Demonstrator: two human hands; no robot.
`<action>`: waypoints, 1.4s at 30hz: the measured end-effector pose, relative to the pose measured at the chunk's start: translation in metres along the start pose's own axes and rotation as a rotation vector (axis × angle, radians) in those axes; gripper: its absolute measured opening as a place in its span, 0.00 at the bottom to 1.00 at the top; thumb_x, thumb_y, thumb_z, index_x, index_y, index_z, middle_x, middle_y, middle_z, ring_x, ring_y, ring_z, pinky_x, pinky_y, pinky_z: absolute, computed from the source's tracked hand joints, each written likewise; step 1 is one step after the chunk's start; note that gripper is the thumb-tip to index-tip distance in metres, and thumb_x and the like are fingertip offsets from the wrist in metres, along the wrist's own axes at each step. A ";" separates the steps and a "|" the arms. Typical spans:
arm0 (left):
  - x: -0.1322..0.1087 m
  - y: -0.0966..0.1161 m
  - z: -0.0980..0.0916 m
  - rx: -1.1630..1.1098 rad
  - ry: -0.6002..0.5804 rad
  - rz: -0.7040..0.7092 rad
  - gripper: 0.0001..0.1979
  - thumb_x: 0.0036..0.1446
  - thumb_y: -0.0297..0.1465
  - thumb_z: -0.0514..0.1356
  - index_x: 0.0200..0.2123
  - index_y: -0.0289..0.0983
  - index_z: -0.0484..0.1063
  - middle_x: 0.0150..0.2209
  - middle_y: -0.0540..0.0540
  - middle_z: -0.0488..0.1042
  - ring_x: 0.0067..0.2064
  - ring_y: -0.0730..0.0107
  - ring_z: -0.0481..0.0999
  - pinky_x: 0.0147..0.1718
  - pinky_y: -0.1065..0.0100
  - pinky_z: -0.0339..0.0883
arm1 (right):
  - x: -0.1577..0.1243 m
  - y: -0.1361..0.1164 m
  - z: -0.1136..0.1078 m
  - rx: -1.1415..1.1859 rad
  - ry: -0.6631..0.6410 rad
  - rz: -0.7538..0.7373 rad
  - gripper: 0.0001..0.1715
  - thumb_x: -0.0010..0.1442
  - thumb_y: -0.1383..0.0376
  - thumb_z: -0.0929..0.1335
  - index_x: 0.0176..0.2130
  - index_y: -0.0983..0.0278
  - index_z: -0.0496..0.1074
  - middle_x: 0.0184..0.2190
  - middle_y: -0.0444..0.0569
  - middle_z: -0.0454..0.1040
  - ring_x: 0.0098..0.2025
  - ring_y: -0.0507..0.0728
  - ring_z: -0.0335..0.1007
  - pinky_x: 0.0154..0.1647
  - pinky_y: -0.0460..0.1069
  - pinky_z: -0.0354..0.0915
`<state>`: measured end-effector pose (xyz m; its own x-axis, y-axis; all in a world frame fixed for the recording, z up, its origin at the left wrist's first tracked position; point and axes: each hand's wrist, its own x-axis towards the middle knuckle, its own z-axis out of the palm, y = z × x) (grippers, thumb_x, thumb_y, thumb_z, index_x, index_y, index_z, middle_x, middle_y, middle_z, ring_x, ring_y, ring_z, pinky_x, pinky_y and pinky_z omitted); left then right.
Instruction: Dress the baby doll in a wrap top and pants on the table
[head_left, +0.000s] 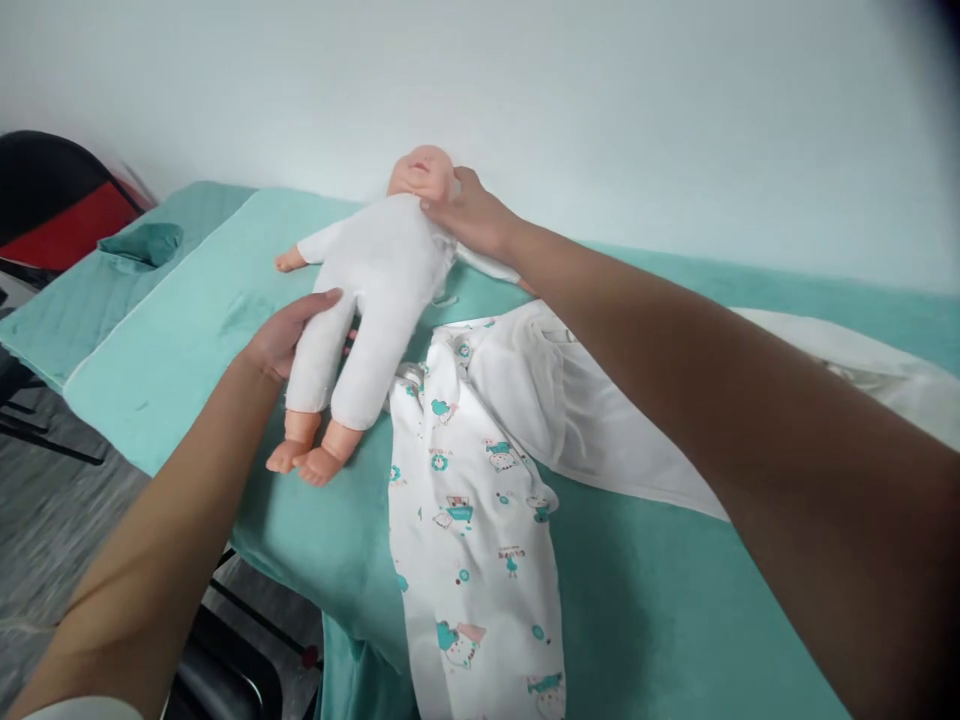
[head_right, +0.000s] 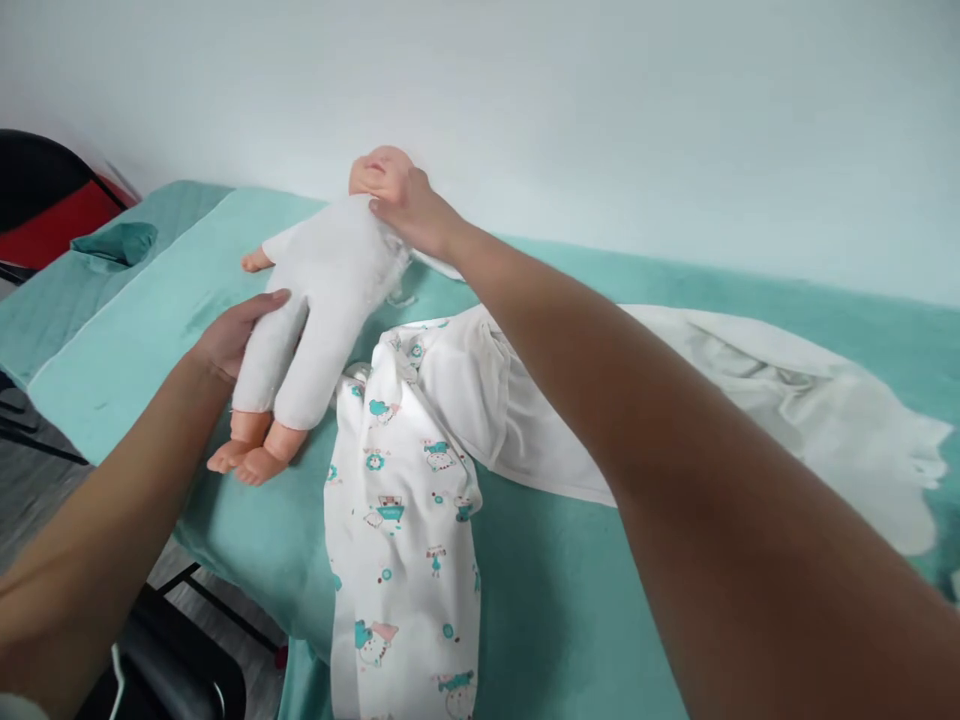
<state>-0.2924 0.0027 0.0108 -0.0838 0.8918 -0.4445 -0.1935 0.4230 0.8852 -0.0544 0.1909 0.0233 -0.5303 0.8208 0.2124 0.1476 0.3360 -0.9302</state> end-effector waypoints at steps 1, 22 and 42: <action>0.001 -0.002 -0.004 0.033 0.019 0.012 0.22 0.63 0.44 0.64 0.47 0.30 0.78 0.33 0.38 0.82 0.32 0.58 0.82 0.35 0.57 0.82 | -0.005 0.002 -0.001 -0.029 0.032 0.060 0.49 0.70 0.55 0.73 0.71 0.79 0.48 0.69 0.63 0.67 0.67 0.61 0.67 0.75 0.64 0.55; -0.133 -0.083 0.139 1.554 -0.193 1.064 0.17 0.62 0.17 0.53 0.48 0.34 0.77 0.73 0.36 0.64 0.77 0.45 0.56 0.72 0.40 0.57 | -0.259 -0.049 -0.054 -1.181 -0.219 0.173 0.18 0.72 0.60 0.67 0.56 0.66 0.73 0.56 0.58 0.78 0.53 0.64 0.75 0.43 0.51 0.61; -0.238 -0.064 0.246 0.343 0.187 0.935 0.12 0.60 0.25 0.58 0.48 0.38 0.68 0.44 0.43 0.78 0.45 0.64 0.78 0.49 0.59 0.74 | -0.445 -0.122 -0.039 -0.582 -0.047 0.286 0.17 0.70 0.59 0.60 0.40 0.61 0.76 0.45 0.56 0.83 0.47 0.66 0.79 0.48 0.56 0.70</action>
<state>-0.0192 -0.1973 0.0938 -0.2151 0.8623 0.4584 0.3171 -0.3823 0.8679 0.1960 -0.1968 0.0536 -0.4367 0.8985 -0.0454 0.7099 0.3132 -0.6309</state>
